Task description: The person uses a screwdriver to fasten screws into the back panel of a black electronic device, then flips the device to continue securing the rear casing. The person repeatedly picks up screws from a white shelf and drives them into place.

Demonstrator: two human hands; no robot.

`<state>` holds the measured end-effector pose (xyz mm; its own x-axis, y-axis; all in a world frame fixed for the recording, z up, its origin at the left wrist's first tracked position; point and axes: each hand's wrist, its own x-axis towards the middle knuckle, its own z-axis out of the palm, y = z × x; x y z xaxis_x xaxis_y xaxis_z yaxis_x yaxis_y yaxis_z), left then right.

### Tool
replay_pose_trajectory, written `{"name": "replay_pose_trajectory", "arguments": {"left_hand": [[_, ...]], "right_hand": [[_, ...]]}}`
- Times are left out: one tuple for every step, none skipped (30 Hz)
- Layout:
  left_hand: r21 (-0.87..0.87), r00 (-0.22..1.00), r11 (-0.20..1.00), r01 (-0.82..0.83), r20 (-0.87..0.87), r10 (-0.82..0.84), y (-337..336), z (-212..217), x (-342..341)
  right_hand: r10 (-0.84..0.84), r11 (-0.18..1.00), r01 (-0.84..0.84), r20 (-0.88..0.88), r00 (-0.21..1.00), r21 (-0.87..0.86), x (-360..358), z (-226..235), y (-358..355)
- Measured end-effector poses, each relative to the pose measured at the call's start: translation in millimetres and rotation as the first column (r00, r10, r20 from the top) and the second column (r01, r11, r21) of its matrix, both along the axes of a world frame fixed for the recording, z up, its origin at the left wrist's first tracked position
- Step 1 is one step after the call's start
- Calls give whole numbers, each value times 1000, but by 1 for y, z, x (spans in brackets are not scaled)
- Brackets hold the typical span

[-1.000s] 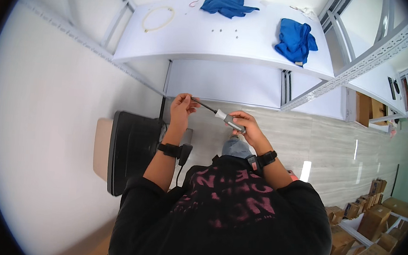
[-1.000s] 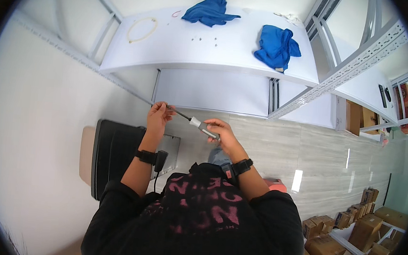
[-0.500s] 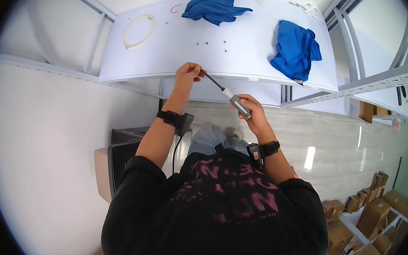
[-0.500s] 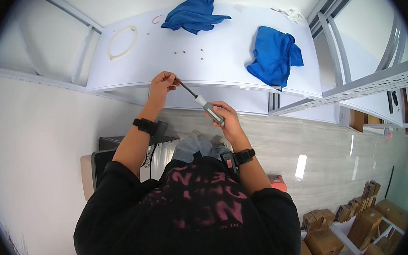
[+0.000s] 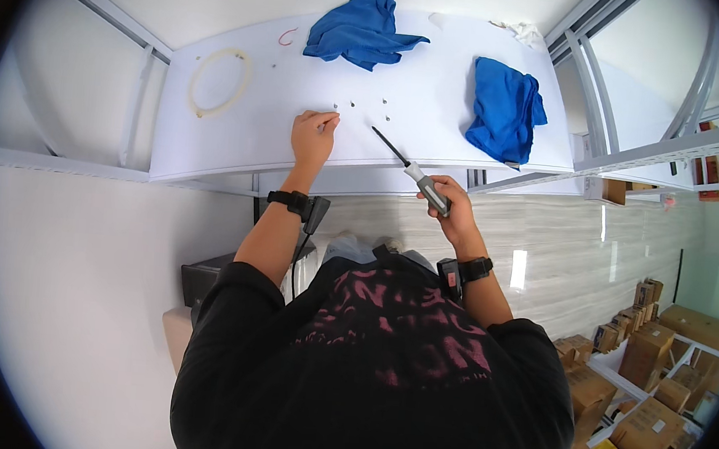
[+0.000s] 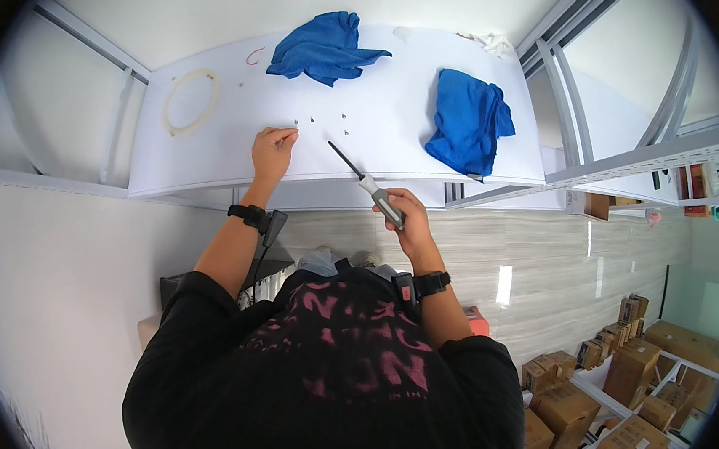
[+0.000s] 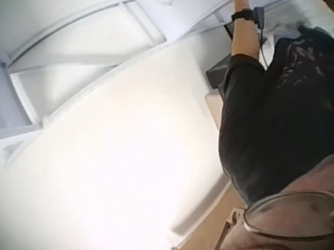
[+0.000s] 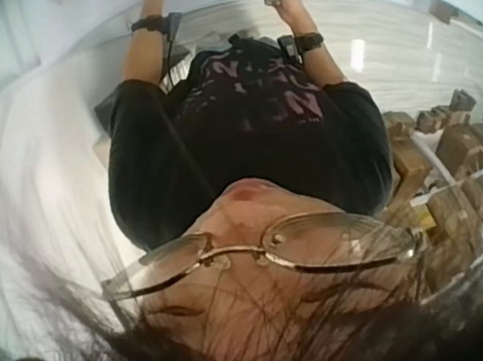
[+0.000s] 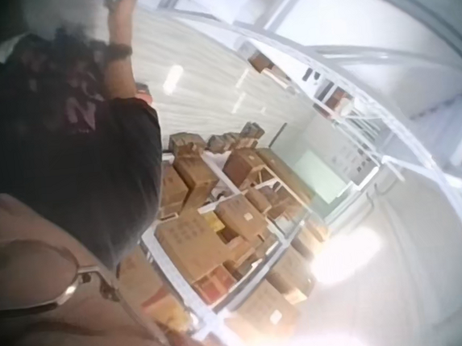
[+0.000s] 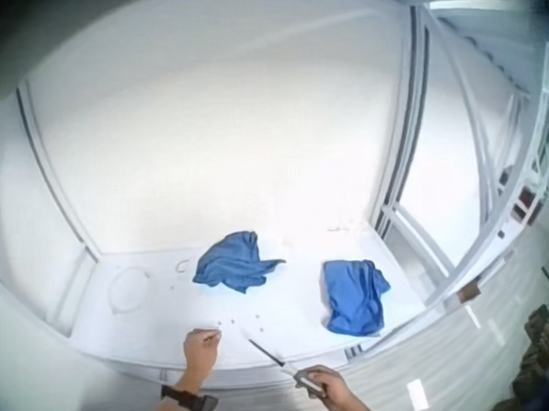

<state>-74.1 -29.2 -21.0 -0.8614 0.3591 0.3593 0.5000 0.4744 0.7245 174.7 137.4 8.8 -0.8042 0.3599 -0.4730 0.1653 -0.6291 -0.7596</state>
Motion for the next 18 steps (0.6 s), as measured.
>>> {"name": "replay_pose_trajectory", "arguments": {"left_hand": [[-47, 998, 999, -8, -69, 4, 2, -1, -1], [-62, 996, 998, -15, -89, 9, 3, -2, -2], [-76, 994, 997, -23, -108, 15, 4, -4, -2], [-91, 992, 995, -30, -128, 18, 4, -5, -3], [-93, 990, 995, -34, -137, 21, 4, -6, -3], [-94, 989, 995, -39, -146, 25, 3, -7, -3], [-94, 987, 994, -46, -158, 31, 4, -7, -3], [-102, 987, 994, -32, -163, 15, 3, -7, -3], [-110, 986, 994, -20, -167, 1, 2, -8, -2], [-118, 985, 993, -7, -173, -14, 1, -8, -2], [-110, 984, 994, 3, -177, -23, 0, -9, -1], [-102, 983, 995, 12, -181, -30, -1, -9, 0], [-92, 982, 996, 21, -185, -38, -1, -9, 1], [-94, 984, 995, 26, -171, -42, -2, -9, 1], [-96, 987, 995, 28, -156, -43, -4, -9, 1], [-100, 990, 995, 25, -139, -39, -7, -7, 4], [-87, 989, 996, 36, -141, -48, -8, -6, 6], [-74, 988, 996, 41, -142, -51, -11, -4, 7]], "right_hand": [[-7, 1000, 7, 5, 1000, -2, -1, -1, 0], [-7, 1000, 7, -3, 1000, 3, -3, -3, 0], [-5, 1000, 5, -10, 1000, 7, -5, -5, 0], [-5, 1000, 6, -18, 1000, 12, -5, -6, 1], [-12, 1000, 12, -15, 1000, 3, -6, -6, 0], [-18, 1000, 18, -13, 1000, -5, -6, -6, -1], [-22, 1000, 22, -13, 1000, -12, -7, -5, 0], [-24, 1000, 24, -5, 1000, -10, -8, -4, 0], [-26, 1000, 26, 2, 1000, -8, -8, -2, -1], [-27, 1000, 27, 9, 1000, -7, -8, -1, 0], [-15, 1000, 15, 7, 1000, -4, -7, 1, 1], [0, 1000, 0, 4, 1000, -2, -7, 1, 2], [14, 1000, -14, 3, 1000, 2, -6, 2, 4], [25, 1000, -25, 5, 1000, 0, -6, 3, 6], [39, 999, -39, 7, 999, -3, -6, 4, 6], [59, 998, -59, 11, 998, -9, -6, 5, 6], [73, 997, -73, 9, 997, 0, -7, 7, 6], [92, 996, -92, 7, 996, 7, -9, 10, 5]]}}
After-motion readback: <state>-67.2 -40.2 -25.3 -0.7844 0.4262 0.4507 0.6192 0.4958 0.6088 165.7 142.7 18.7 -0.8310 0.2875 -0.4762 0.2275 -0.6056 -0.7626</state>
